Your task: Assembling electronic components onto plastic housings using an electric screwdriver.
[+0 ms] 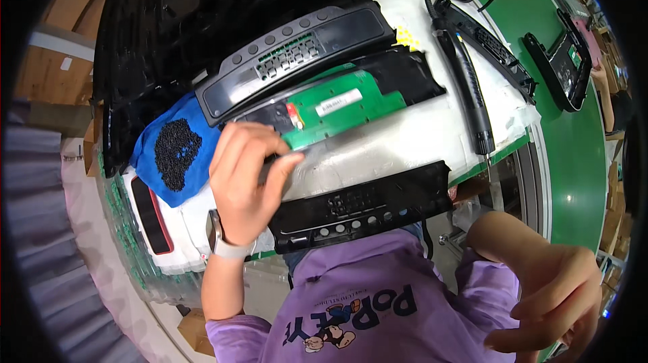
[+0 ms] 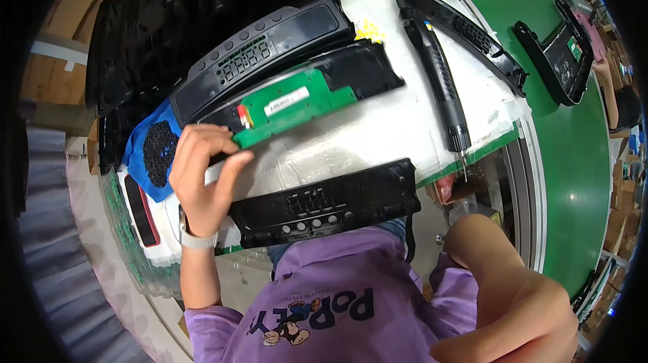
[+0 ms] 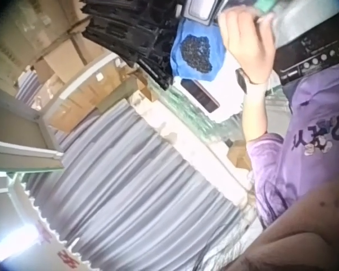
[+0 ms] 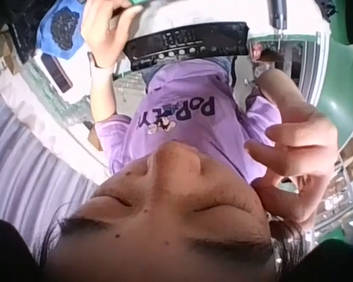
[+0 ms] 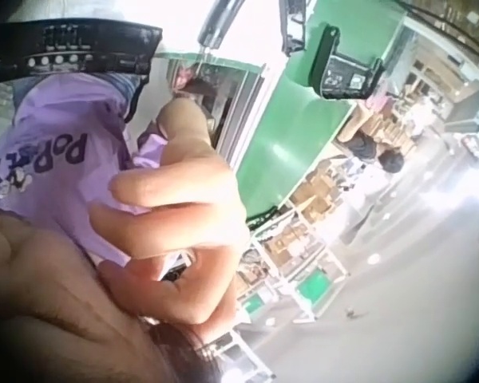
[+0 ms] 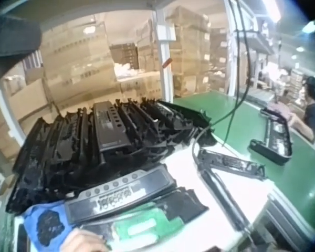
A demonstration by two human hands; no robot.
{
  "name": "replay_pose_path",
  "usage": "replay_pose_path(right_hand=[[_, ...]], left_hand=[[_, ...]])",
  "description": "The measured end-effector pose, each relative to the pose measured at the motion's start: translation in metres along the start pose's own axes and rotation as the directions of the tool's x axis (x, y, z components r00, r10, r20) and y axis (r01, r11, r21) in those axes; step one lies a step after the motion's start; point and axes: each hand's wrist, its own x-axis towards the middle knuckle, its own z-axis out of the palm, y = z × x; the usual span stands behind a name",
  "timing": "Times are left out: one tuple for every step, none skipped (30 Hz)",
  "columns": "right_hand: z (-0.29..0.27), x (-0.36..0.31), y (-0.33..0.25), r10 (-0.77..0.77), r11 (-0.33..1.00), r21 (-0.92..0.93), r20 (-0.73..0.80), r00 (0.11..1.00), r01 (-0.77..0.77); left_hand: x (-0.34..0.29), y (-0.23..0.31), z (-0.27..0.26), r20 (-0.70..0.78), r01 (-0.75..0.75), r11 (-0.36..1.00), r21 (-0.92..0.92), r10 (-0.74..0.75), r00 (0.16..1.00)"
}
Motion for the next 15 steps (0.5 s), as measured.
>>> replay_pose_path(right_hand=[[0.0, -0.001, -0.004, 0.09, 0.995, -0.042, 0.004, 0.996, -0.09], [0.001, -0.001, -0.003, 0.088, 0.995, -0.038, 0.005, 0.996, -0.088], [0.003, 0.0, -0.001, 0.002, 1.0, -0.027, -0.001, 1.0, -0.002], [0.004, 0.0, 0.001, -0.087, 0.996, -0.026, -0.006, 0.996, 0.087], [0.005, 0.0, 0.001, -0.095, 0.995, -0.032, -0.003, 0.995, 0.095], [0.005, 0.002, 0.001, -0.129, 0.992, -0.009, -0.01, 0.992, 0.129], [0.005, 0.001, 0.001, -0.16, 0.987, 0.021, -0.017, 0.987, 0.16], [0.006, 0.0, 0.0, -0.169, 0.985, 0.021, -0.014, 0.986, 0.169], [0.008, -0.001, -0.003, -0.168, 0.986, -0.002, -0.022, 0.986, 0.168], [0.01, -0.002, -0.006, -0.166, 0.986, -0.028, -0.031, 0.986, 0.165], [0.012, -0.002, -0.007, -0.176, 0.984, -0.029, -0.026, 0.984, 0.176], [0.014, -0.001, -0.008, -0.21, 0.977, -0.048, -0.052, 0.976, 0.207], [0.015, -0.001, -0.005, -0.25, 0.967, -0.062, -0.078, 0.965, 0.245], [0.015, -0.001, -0.004, -0.272, 0.961, -0.064, -0.069, 0.96, 0.268], [0.014, 0.0, -0.003, -0.285, 0.958, -0.054, -0.062, 0.957, 0.282]], left_hand=[[0.001, -0.004, 0.003, 0.003, 0.023, 1.0, 0.018, -0.023, 1.0], [0.001, -0.009, 0.006, 0.004, 0.046, 0.998, 0.036, -0.046, 0.999], [-0.001, -0.015, 0.008, 0.028, 0.068, 0.997, 0.023, -0.069, 0.997], [-0.001, -0.017, 0.011, 0.025, 0.06, 0.998, 0.023, -0.061, 0.998], [0.0, -0.018, 0.012, 0.021, 0.069, 0.997, 0.032, -0.069, 0.997], [0.002, -0.019, 0.012, 0.015, 0.077, 0.996, 0.041, -0.077, 0.997], [0.001, -0.018, 0.011, 0.048, 0.066, 0.995, 0.071, -0.069, 0.996], [0.001, -0.016, 0.01, 0.041, 0.061, 0.995, 0.076, -0.064, 0.997], [0.002, -0.015, 0.01, 0.028, 0.045, 0.99, 0.135, -0.05, 0.998], [0.001, -0.013, 0.011, 0.017, 0.03, 0.981, 0.192, -0.034, 0.999], [-0.001, -0.01, 0.008, 0.016, 0.022, 0.976, 0.215, -0.026, 1.0], [-0.005, -0.005, 0.005, 0.008, 0.015, 0.975, 0.221, -0.017, 1.0], [-0.009, 0.001, 0.001, 0.013, 0.001, 0.972, 0.236, -0.004, 1.0], [-0.011, 0.007, -0.003, 0.015, -0.021, 0.969, 0.247, 0.018, 1.0], [-0.014, 0.016, -0.006, 0.068, -0.045, 0.98, 0.192, 0.032, 0.997]])
